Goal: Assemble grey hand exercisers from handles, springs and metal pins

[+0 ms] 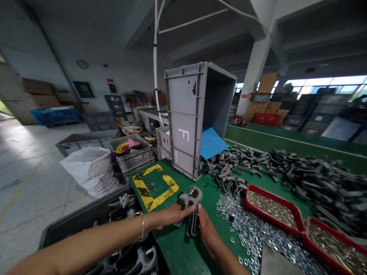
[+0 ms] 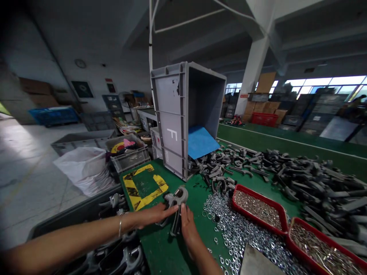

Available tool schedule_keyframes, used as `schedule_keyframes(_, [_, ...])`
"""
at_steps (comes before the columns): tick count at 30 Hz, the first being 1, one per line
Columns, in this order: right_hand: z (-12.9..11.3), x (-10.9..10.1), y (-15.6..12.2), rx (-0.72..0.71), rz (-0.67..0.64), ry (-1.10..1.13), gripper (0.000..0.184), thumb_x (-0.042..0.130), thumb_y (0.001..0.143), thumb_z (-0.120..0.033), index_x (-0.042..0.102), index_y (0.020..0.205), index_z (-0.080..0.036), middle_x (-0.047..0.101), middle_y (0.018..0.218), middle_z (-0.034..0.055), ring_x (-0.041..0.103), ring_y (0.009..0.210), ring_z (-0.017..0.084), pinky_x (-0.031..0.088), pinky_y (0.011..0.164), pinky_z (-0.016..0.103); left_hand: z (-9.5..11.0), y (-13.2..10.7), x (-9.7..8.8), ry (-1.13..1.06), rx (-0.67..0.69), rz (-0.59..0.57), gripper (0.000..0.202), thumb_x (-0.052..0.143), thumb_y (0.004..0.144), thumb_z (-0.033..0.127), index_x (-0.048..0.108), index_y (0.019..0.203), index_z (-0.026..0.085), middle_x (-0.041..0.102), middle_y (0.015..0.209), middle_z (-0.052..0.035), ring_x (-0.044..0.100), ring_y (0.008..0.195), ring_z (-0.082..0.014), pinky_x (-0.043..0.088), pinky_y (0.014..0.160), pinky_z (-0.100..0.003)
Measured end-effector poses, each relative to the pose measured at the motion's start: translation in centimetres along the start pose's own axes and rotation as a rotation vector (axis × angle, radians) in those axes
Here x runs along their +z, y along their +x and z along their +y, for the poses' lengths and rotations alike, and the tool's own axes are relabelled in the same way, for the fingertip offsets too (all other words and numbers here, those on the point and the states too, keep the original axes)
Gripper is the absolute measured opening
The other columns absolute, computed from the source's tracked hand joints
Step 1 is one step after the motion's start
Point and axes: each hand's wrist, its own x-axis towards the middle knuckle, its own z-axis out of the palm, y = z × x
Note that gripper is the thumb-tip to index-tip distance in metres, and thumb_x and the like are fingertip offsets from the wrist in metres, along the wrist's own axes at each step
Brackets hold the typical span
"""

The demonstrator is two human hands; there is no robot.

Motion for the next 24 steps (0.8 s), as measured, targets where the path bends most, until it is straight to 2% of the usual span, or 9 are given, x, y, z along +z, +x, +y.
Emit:
schedule_keyframes(2, [-0.1, -0.8, -0.9, -0.079, 0.024, -0.066, 0.091, 0.063, 0.068, -0.082, 0.050, 0.140, -0.028, 0.042, 0.151, 0.0057, 0.017, 0.147, 0.030, 0.012, 0.121, 0.041, -0.8, -1.6, 1.6, -0.023, 0.230, 0.151, 0.086, 0.044, 0.082, 0.080, 0.050, 0.138, 0.016, 0.051, 0.140, -0.0170, 0.041, 0.134, -0.0351, 0.028, 0.115, -0.050])
schedule_keyframes(4, [-0.4, -1.7, -1.7, -0.204, 0.024, -0.153, 0.091, 0.062, 0.071, -0.079, 0.045, 0.144, -0.027, 0.042, 0.149, 0.0076, 0.023, 0.145, 0.030, 0.015, 0.120, 0.040, -1.9, -3.0, 3.4, -0.086, 0.407, 0.241, 0.078, 0.053, 0.081, 0.074, 0.054, 0.135, 0.018, 0.057, 0.135, -0.0144, 0.041, 0.134, -0.0332, 0.025, 0.118, -0.049])
schedule_keyframes(5, [-0.7, -2.0, -2.0, -0.269, 0.028, -0.192, 0.084, 0.056, 0.078, -0.077, 0.046, 0.144, -0.026, 0.045, 0.146, 0.0084, 0.030, 0.141, 0.029, 0.020, 0.119, 0.041, -2.5, -3.5, 4.5, -0.137, 0.454, 0.245, 0.074, 0.058, 0.080, 0.071, 0.057, 0.132, 0.019, 0.060, 0.131, -0.0131, 0.044, 0.132, -0.0324, 0.027, 0.117, -0.048])
schedule_keyframes(8, [-1.4, -2.3, -2.6, -0.366, 0.060, -0.231, 0.063, 0.038, 0.091, -0.072, 0.061, 0.125, -0.023, 0.059, 0.127, 0.0085, 0.049, 0.124, 0.027, 0.032, 0.112, 0.040, -4.0, -4.1, 8.0, -0.237, 0.435, 0.189, 0.066, 0.071, 0.073, 0.063, 0.063, 0.124, 0.021, 0.064, 0.124, -0.0097, 0.051, 0.124, -0.0311, 0.033, 0.114, -0.047])
schedule_keyframes(11, [-1.7, -1.8, -2.7, -0.281, 0.027, -0.144, 0.057, 0.035, 0.094, -0.068, 0.066, 0.110, -0.023, 0.069, 0.109, 0.0059, 0.060, 0.108, 0.025, 0.043, 0.102, 0.038, -4.5, -4.0, 10.7, -0.218, 0.370, 0.168, 0.083, 0.085, 0.059, 0.052, 0.057, 0.132, 0.022, 0.059, 0.132, -0.0091, 0.047, 0.128, -0.0334, 0.030, 0.116, -0.052])
schedule_keyframes(14, [-1.8, -1.5, -2.4, -0.221, 0.068, -0.060, 0.059, 0.031, 0.096, -0.067, 0.069, 0.099, -0.022, 0.073, 0.097, 0.0046, 0.064, 0.097, 0.024, 0.048, 0.092, 0.035, -3.5, -3.9, 11.3, -0.188, 0.380, 0.121, 0.089, 0.088, 0.055, 0.047, 0.055, 0.135, 0.024, 0.058, 0.135, -0.0076, 0.045, 0.130, -0.0338, 0.026, 0.117, -0.054])
schedule_keyframes(18, [-2.0, -2.2, -1.4, -0.222, 0.197, -0.063, 0.063, 0.033, 0.094, -0.071, 0.070, 0.084, -0.020, 0.072, 0.087, 0.0046, 0.064, 0.093, 0.023, 0.048, 0.089, 0.034, -1.6, -4.0, 10.1, -0.142, 0.467, 0.002, 0.060, 0.081, 0.066, 0.050, 0.066, 0.121, 0.029, 0.067, 0.123, 0.0020, 0.052, 0.124, -0.0289, 0.025, 0.118, -0.051])
schedule_keyframes(21, [-2.0, -2.7, -1.3, -0.221, 0.196, -0.055, 0.062, 0.033, 0.093, -0.070, 0.069, 0.085, -0.021, 0.072, 0.089, 0.0043, 0.064, 0.092, 0.022, 0.048, 0.090, 0.033, -1.3, -3.6, 10.2, -0.147, 0.486, -0.037, 0.053, 0.079, 0.070, 0.050, 0.069, 0.118, 0.030, 0.070, 0.119, 0.0045, 0.058, 0.117, -0.0256, 0.032, 0.116, -0.046])
schedule_keyframes(24, [-2.1, -2.3, -2.1, -0.239, 0.165, -0.056, 0.057, 0.037, 0.093, -0.069, 0.068, 0.087, -0.021, 0.072, 0.092, 0.0037, 0.065, 0.091, 0.021, 0.047, 0.092, 0.032, -1.7, -3.0, 11.3, -0.153, 0.523, -0.130, 0.050, 0.077, 0.076, 0.045, 0.068, 0.121, 0.027, 0.069, 0.123, 0.0028, 0.060, 0.117, -0.0242, 0.038, 0.112, -0.039])
